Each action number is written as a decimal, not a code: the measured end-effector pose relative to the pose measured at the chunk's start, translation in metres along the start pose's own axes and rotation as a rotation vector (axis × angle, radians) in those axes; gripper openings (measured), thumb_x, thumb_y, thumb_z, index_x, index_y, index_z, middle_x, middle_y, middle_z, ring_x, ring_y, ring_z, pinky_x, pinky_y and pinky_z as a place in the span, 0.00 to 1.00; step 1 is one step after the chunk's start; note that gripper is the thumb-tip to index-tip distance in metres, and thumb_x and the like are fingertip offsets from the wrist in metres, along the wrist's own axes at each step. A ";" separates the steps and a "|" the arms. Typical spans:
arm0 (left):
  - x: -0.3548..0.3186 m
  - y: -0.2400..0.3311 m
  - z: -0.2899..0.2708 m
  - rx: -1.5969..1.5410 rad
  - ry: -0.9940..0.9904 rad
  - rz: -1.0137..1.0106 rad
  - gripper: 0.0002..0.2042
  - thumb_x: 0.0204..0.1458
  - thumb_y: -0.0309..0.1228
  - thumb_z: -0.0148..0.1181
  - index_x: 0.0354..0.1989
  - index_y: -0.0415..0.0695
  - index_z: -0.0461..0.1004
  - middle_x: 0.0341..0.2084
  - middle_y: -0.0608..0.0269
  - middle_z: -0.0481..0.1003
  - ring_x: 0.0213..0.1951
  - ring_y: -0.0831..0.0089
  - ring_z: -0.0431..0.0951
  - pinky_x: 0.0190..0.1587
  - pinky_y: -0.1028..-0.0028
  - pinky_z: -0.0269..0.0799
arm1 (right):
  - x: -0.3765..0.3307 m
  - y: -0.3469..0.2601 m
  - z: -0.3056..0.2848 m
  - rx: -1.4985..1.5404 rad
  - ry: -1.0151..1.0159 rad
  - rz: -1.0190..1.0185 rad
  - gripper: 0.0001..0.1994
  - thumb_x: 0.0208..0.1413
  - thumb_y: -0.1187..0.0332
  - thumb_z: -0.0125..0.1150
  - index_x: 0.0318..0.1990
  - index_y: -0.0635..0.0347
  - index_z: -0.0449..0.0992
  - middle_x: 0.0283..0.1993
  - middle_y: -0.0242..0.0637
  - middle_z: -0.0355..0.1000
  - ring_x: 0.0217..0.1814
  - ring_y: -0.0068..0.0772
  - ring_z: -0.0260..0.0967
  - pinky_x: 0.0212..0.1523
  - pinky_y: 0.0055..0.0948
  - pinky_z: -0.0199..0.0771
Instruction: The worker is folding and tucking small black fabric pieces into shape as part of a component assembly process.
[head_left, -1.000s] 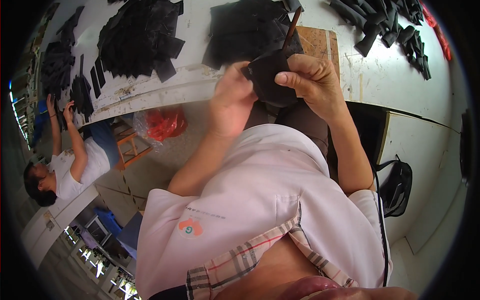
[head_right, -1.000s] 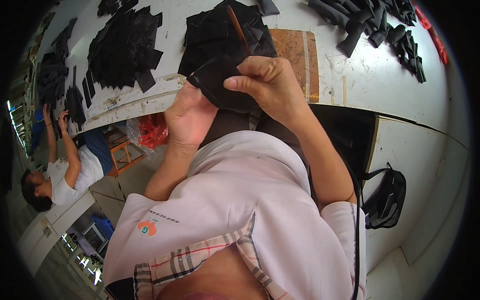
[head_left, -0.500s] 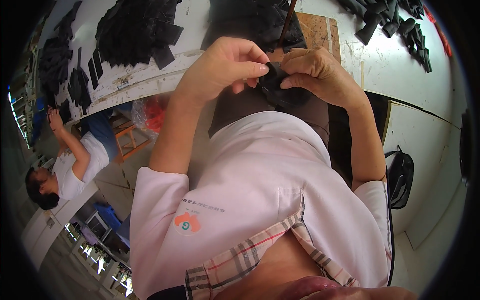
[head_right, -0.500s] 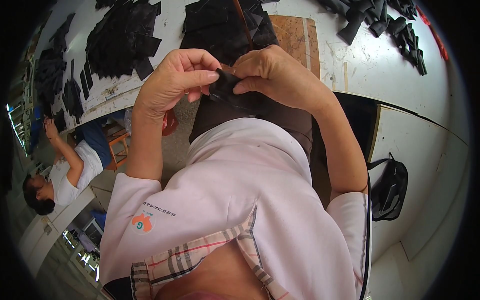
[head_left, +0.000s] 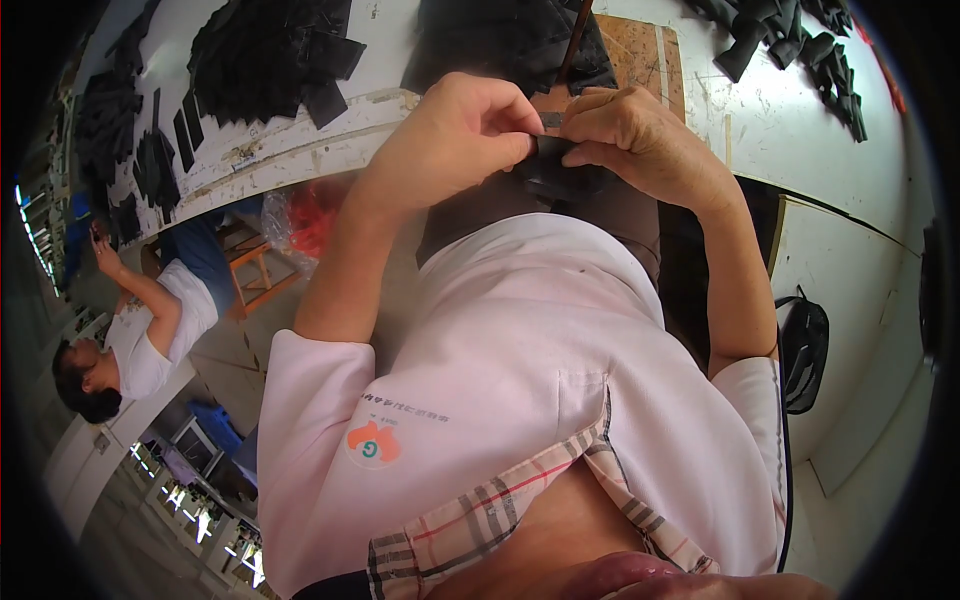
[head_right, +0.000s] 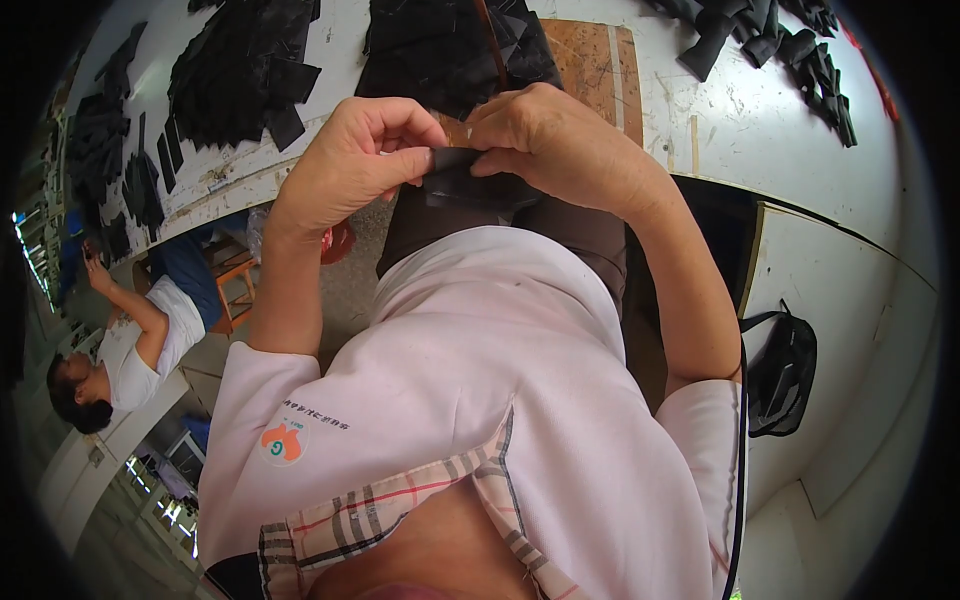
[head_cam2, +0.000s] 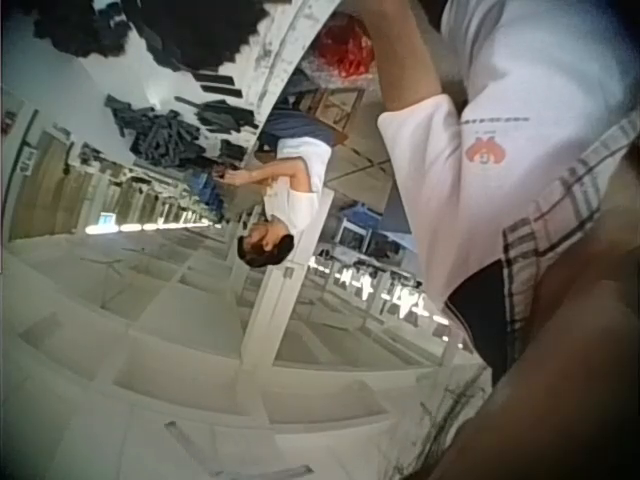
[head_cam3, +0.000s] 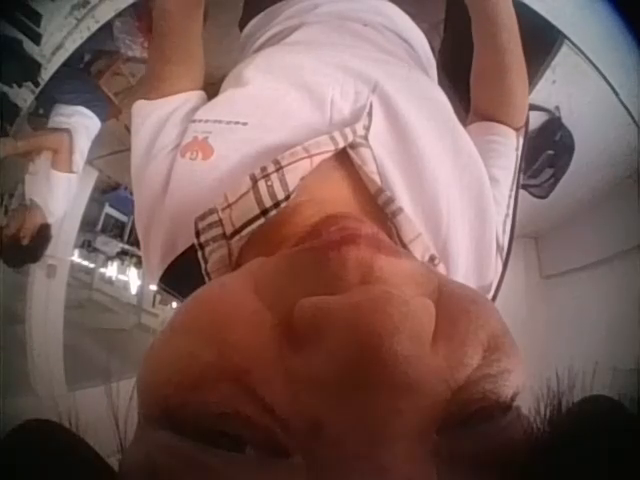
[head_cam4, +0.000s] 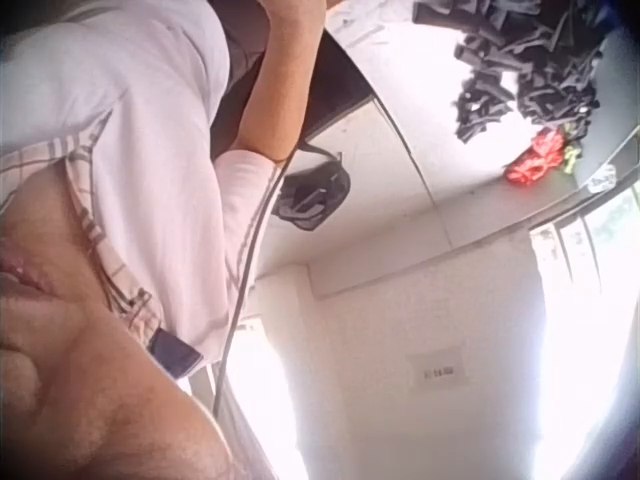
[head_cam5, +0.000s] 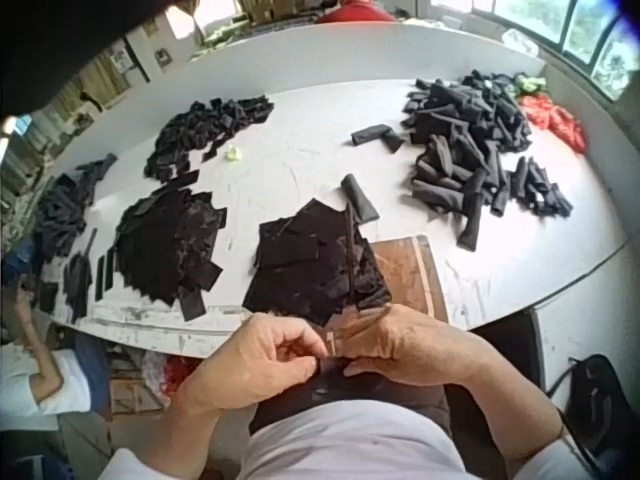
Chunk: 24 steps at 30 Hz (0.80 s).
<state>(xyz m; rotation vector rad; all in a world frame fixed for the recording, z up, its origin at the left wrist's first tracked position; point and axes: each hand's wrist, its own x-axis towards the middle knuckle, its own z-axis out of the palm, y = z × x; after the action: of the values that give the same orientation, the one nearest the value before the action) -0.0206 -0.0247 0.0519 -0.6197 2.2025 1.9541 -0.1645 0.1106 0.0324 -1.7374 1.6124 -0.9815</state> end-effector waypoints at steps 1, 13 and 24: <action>0.000 -0.003 0.002 0.143 0.056 0.041 0.04 0.42 0.21 0.55 0.29 0.36 0.71 0.19 0.69 0.70 0.18 0.90 0.64 0.18 0.89 0.59 | 0.002 -0.002 0.001 -0.001 0.000 -0.005 0.05 0.40 0.76 0.59 0.26 0.66 0.72 0.25 0.36 0.67 0.28 0.35 0.66 0.29 0.28 0.66; 0.009 -0.021 0.061 0.011 0.731 0.395 0.03 0.42 0.18 0.55 0.26 0.36 0.69 0.17 0.65 0.72 0.18 0.83 0.69 0.20 0.83 0.65 | -0.001 -0.018 0.038 0.240 0.657 0.296 0.03 0.43 0.75 0.59 0.26 0.65 0.74 0.21 0.35 0.64 0.19 0.26 0.61 0.21 0.22 0.60; 0.014 -0.025 0.030 -1.171 0.250 0.031 0.07 0.38 0.15 0.53 0.28 0.37 0.67 0.16 0.69 0.67 0.12 0.90 0.59 0.12 0.87 0.50 | 0.005 0.009 0.040 0.400 0.635 0.426 0.02 0.43 0.77 0.56 0.27 0.64 0.72 0.20 0.30 0.65 0.18 0.20 0.59 0.19 0.18 0.57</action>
<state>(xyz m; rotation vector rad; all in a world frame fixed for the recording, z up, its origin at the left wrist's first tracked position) -0.0289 -0.0008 0.0197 -0.9491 0.8982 3.1939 -0.1372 0.1022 0.0029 -0.7998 1.8765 -1.5897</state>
